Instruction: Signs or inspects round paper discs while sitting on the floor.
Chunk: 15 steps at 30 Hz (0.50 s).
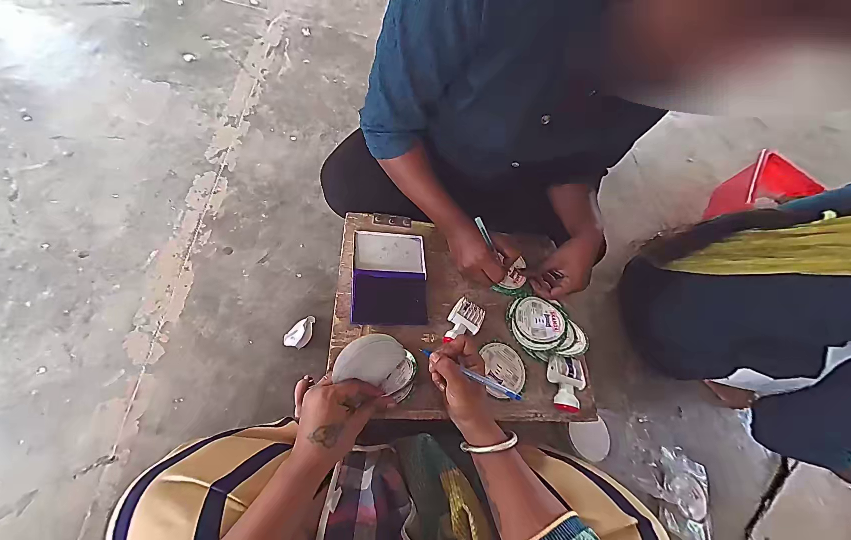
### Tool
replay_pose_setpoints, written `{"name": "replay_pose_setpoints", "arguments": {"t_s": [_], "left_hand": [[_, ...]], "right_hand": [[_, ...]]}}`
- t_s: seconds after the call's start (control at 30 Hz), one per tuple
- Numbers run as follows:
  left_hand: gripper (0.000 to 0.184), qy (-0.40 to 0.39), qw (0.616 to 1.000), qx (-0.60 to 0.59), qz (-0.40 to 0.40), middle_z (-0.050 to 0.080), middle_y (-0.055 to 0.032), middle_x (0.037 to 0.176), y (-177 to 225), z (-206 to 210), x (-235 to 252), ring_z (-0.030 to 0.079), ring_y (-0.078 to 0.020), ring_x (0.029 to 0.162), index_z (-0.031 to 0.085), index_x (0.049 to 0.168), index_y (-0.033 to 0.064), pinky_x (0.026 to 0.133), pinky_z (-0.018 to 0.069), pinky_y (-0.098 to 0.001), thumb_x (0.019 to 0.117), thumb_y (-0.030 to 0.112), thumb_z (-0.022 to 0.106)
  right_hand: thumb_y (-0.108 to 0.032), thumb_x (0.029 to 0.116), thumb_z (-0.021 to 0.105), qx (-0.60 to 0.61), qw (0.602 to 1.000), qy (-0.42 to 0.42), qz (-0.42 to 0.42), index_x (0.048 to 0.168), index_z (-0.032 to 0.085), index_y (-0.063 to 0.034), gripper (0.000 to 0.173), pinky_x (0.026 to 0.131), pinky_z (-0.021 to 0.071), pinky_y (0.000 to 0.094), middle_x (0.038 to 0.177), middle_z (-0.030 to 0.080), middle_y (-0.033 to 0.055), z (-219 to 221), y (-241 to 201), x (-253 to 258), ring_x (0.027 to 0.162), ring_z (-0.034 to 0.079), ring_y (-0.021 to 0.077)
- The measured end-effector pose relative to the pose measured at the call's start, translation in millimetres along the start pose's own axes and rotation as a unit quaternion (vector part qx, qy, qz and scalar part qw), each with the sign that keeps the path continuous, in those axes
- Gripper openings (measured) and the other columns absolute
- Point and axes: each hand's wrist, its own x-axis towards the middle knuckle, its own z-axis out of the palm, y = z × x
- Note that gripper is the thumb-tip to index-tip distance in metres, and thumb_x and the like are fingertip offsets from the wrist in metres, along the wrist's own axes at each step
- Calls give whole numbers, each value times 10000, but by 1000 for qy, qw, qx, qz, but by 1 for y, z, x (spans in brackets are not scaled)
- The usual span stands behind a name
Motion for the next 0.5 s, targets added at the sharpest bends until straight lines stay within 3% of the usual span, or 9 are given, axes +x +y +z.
{"name": "replay_pose_setpoints", "arguments": {"t_s": [0.1, 0.2, 0.3, 0.33, 0.4, 0.43, 0.5], "left_hand": [[181, -14, 997, -41, -66, 719, -33, 732, 5, -6, 4, 678, -179, 735, 779, 779, 84, 893, 410, -625, 719, 237, 855], [224, -5, 994, -56, -92, 661, 27, 678, 3, -6, 5, 622, -117, 692, 736, 738, 108, 879, 395, -569, 685, 284, 864], [238, 26, 992, -72, -105, 628, 49, 688, -2, -1, 6, 603, -85, 699, 661, 762, 118, 886, 391, -540, 772, 294, 821], [235, 41, 991, -74, -101, 620, 44, 700, -3, 1, 6, 603, -80, 707, 630, 789, 114, 878, 394, -527, 820, 291, 781], [192, 70, 992, -63, -82, 658, 12, 748, -3, 5, 5, 638, -66, 729, 629, 888, 69, 853, 471, -434, 879, 237, 722], [183, 81, 992, -71, -68, 686, -32, 796, -2, 7, 3, 667, -91, 768, 633, 966, 31, 882, 479, -442, 898, 187, 700], [264, 107, 992, -62, -24, 741, -87, 951, -5, 12, 1, 719, -119, 866, 630, 1144, -7, 850, 556, -368, 927, 140, 669]], "right_hand": [[69, 875, 541, 8, 1000, -4, 2, 832, 564, -165, 239, 491, 450, 102, 698, 657, -107, -1, 0, 0, 547, 569, -56], [56, 858, 572, 4, 999, -24, -21, 823, 578, -188, 247, 502, 464, 106, 723, 659, -120, -4, 4, -2, 570, 577, -61], [-11, 832, 646, -103, 987, -88, -83, 835, 594, -181, 178, 606, 493, 108, 794, 655, -142, -7, 5, -6, 685, 592, -82], [-53, 826, 668, -162, 974, -116, -107, 825, 597, -135, 109, 639, 497, 105, 794, 648, -113, -6, 5, -8, 714, 596, -81], [-99, 784, 682, -268, 937, -153, -163, 765, 622, -29, 94, 595, 475, 119, 715, 648, -4, -2, 8, -8, 652, 591, -39], [-120, 774, 681, -305, 921, -165, -176, 744, 625, -23, 115, 562, 459, 136, 676, 640, 17, 0, 10, -7, 613, 583, -19], [-121, 764, 682, -337, 911, -174, -160, 725, 617, -33, 116, 520, 425, 144, 627, 601, 4, 3, 15, -4, 562, 540, -18]]}}
